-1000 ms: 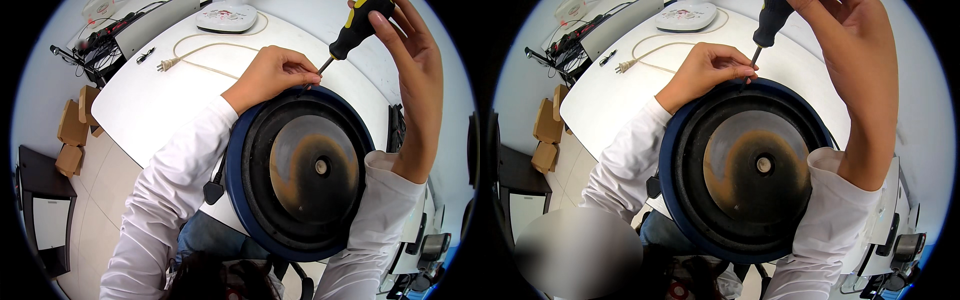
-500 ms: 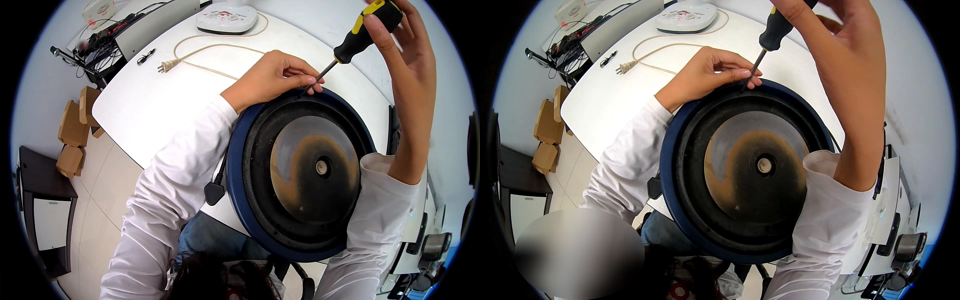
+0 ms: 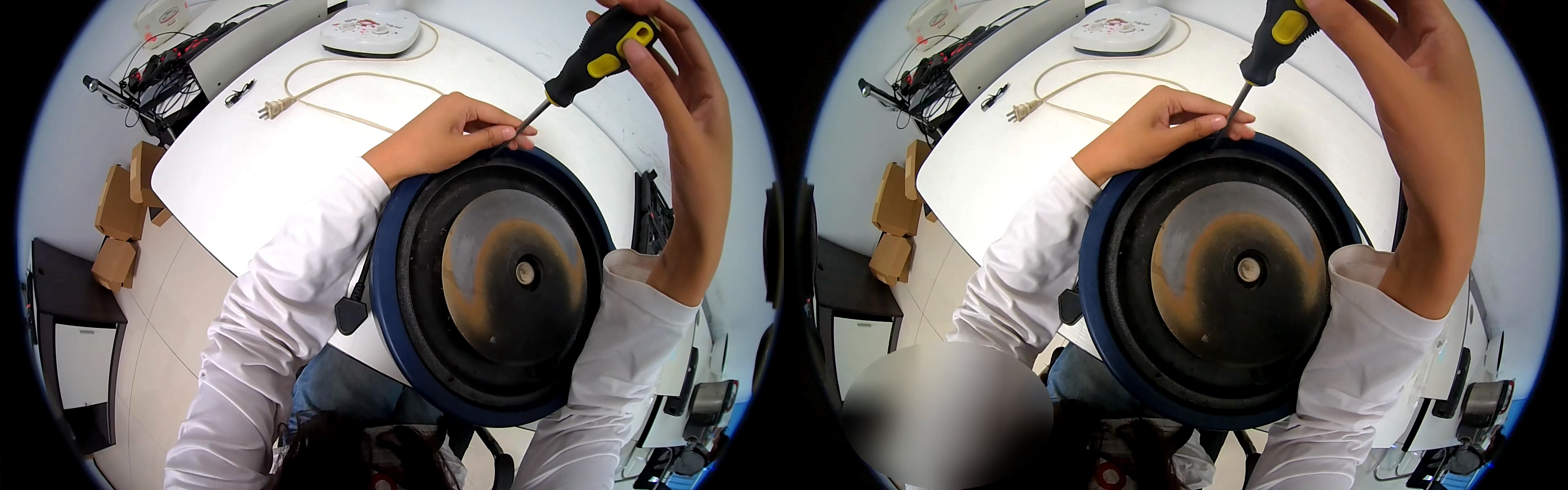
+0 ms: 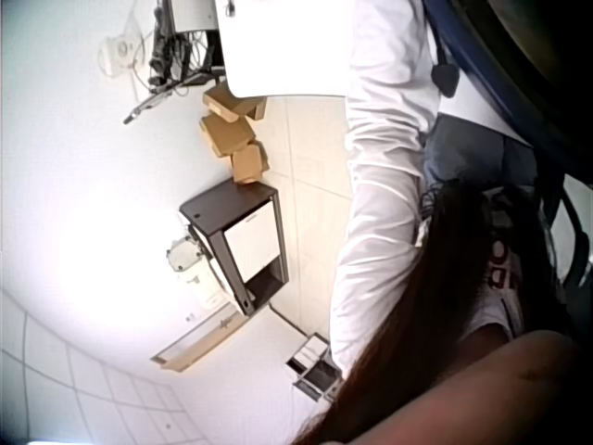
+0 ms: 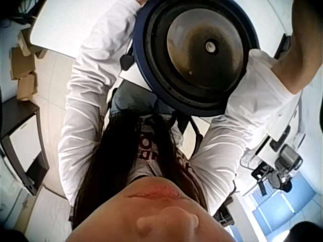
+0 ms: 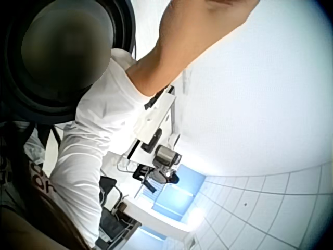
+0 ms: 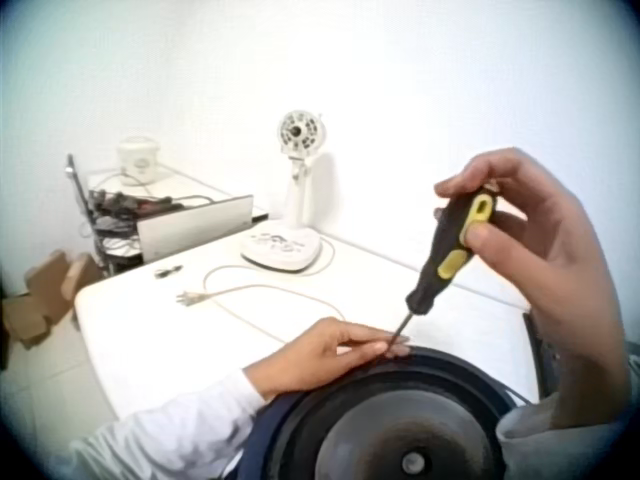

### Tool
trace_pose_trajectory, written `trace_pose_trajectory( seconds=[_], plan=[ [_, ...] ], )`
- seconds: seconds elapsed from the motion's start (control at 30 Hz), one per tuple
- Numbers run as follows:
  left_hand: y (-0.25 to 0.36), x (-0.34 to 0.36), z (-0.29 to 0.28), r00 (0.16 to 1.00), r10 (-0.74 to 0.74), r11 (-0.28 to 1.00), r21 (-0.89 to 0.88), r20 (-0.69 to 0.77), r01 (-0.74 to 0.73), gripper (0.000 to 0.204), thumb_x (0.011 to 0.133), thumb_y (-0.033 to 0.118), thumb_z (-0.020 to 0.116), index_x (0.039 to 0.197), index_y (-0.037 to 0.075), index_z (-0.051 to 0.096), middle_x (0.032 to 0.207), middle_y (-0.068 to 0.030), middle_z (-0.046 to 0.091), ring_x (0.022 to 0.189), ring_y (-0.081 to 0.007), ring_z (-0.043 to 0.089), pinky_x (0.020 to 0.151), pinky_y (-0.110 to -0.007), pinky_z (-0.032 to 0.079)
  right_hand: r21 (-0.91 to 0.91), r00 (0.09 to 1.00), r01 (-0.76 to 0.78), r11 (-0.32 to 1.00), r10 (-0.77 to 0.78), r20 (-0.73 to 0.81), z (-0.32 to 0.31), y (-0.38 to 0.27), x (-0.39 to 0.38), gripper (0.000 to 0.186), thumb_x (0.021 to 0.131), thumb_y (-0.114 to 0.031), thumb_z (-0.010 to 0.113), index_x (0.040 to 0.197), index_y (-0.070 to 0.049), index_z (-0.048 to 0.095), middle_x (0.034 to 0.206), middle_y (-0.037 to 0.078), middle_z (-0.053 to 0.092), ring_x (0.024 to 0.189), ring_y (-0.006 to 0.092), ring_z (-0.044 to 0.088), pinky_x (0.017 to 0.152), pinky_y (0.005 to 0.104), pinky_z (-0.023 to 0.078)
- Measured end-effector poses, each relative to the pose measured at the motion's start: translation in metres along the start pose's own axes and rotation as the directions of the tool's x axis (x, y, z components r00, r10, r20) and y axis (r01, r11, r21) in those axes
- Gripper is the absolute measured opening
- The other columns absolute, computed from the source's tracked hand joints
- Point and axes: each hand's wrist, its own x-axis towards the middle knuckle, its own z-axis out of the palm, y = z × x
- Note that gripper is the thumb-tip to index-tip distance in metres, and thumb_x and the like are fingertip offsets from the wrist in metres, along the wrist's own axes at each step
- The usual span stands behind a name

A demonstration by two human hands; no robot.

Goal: The person disassembles a circular electronic device using a screwdriver, removes the top cover, and manipulates internal wires and components. The person continues to adjust connections and parts inside the device throughout the clip.

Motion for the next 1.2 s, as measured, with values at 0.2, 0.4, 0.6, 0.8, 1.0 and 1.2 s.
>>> trace_pose_trajectory(
  seconds=[0.2, 0.4, 0.6, 0.8, 1.0, 1.2],
  plan=[
    [0.002, -0.001, -0.003, 0.997, -0.075, 0.994, -0.078, 0.035, 0.078, 0.023, 0.096, 0.010, 0.055, 0.110, -0.005, 0.066, 0.099, -0.0134, 0.071, 0.092, -0.0150, 0.068, 0.088, -0.027, 0.052, 0.057, 0.998, 0.052, 0.997, -0.050, -0.040, 0.001, 0.037, -0.001, 0.029, 0.085, -0.017, 0.071, 0.105, -0.007, 0.054, 0.091, 0.007, 0.061, 0.080, 0.0125, 0.059, 0.071, 0.0249, 0.049],
    [0.003, 0.002, -0.001, 0.994, -0.108, 0.992, -0.065, 0.020, 0.109, 0.022, 0.096, 0.009, 0.056, 0.109, -0.005, 0.066, 0.099, -0.0128, 0.071, 0.090, -0.0133, 0.067, 0.086, -0.026, 0.052, -0.167, 0.960, -0.069, 0.984, 0.020, -0.279, 0.019, 0.039, -0.002, 0.037, 0.085, -0.019, 0.073, 0.114, -0.005, 0.055, 0.085, 0.005, 0.061, 0.072, 0.0114, 0.063, 0.062, 0.0211, 0.051],
    [0.002, 0.001, 0.004, 0.996, -0.091, 0.990, -0.113, -0.005, 0.090, 0.024, 0.095, 0.013, 0.059, 0.111, -0.004, 0.066, 0.097, -0.0124, 0.072, 0.088, -0.0135, 0.068, 0.085, -0.025, 0.053, -0.173, 0.965, 0.061, 0.983, -0.103, -0.242, 0.023, 0.037, -0.009, 0.040, 0.088, -0.019, 0.067, 0.122, -0.003, 0.053, 0.089, 0.009, 0.062, 0.083, 0.0174, 0.065, 0.074, 0.0289, 0.053],
    [-0.003, -0.001, 0.000, 0.997, -0.073, 0.994, -0.081, 0.028, 0.075, 0.024, 0.095, 0.012, 0.059, 0.111, -0.005, 0.065, 0.099, -0.0132, 0.072, 0.090, -0.0140, 0.068, 0.087, -0.026, 0.052, -0.050, 0.964, -0.252, 0.966, 0.247, -0.097, 0.022, -0.016, 0.001, 0.038, 0.094, -0.024, 0.059, 0.124, -0.005, 0.048, 0.101, 0.013, 0.058, 0.095, 0.0202, 0.062, 0.083, 0.0326, 0.052],
    [-0.004, -0.001, -0.003, 0.991, -0.104, 0.991, -0.073, 0.079, 0.110, 0.025, 0.097, 0.012, 0.055, 0.114, -0.004, 0.064, 0.104, -0.0130, 0.071, 0.097, -0.0156, 0.067, 0.091, -0.027, 0.051, 0.228, 0.987, -0.025, 0.973, -0.012, 0.160, -0.025, 0.050, 0.007, 0.030, 0.091, -0.014, 0.063, 0.117, -0.002, 0.054, 0.090, 0.009, 0.061, 0.087, 0.0141, 0.062, 0.077, 0.0264, 0.052],
    [0.002, -0.002, -0.001, 0.991, -0.123, 0.990, -0.058, 0.045, 0.126, 0.026, 0.098, 0.013, 0.054, 0.116, -0.003, 0.064, 0.105, -0.0132, 0.071, 0.100, -0.0159, 0.067, 0.092, -0.027, 0.051, -0.161, 0.971, -0.025, 0.987, -0.015, -0.239, 0.015, 0.028, -0.002, 0.037, 0.091, -0.013, 0.062, 0.124, 0.001, 0.053, 0.096, 0.010, 0.061, 0.086, 0.0146, 0.061, 0.076, 0.0264, 0.052]
  ],
)
